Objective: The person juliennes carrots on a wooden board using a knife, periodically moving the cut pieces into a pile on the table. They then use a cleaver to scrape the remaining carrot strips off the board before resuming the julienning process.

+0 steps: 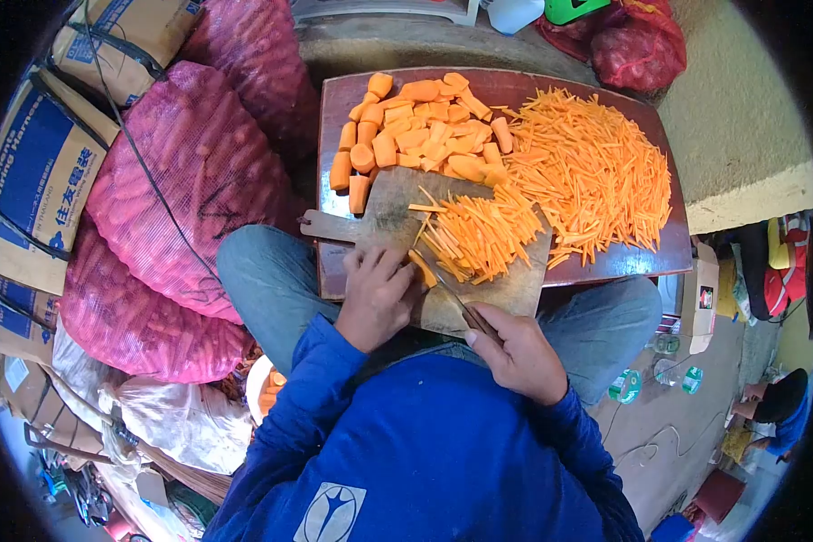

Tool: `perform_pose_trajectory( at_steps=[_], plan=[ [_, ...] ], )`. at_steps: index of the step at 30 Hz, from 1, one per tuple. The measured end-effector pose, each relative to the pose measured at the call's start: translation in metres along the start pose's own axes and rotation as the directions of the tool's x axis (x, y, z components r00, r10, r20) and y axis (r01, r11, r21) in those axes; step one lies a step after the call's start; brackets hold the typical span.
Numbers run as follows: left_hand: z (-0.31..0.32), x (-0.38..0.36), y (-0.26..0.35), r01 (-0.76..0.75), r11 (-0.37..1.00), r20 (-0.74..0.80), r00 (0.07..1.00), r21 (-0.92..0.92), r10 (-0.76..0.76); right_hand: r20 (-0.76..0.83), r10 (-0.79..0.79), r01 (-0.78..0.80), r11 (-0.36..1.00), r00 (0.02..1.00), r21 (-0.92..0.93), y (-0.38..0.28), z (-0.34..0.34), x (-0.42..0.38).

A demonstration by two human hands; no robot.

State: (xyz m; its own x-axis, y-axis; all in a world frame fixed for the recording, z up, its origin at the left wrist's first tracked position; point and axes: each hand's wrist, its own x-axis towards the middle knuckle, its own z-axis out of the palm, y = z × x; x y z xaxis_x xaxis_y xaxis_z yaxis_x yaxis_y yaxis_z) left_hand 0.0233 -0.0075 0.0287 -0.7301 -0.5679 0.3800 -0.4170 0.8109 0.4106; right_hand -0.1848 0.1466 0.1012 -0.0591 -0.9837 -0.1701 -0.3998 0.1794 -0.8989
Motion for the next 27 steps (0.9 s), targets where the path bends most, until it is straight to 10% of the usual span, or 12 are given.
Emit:
perform_pose_trajectory(
  at_steps=[27],
  plan=[
    [0.016, -0.006, -0.007, -0.013, 1.000, -0.074, 0.997, -0.006, 0.013, 0.104, -0.007, 0.037, 0.955, 0.995, -0.295, -0.008, 0.026, 0.033]
  ],
)
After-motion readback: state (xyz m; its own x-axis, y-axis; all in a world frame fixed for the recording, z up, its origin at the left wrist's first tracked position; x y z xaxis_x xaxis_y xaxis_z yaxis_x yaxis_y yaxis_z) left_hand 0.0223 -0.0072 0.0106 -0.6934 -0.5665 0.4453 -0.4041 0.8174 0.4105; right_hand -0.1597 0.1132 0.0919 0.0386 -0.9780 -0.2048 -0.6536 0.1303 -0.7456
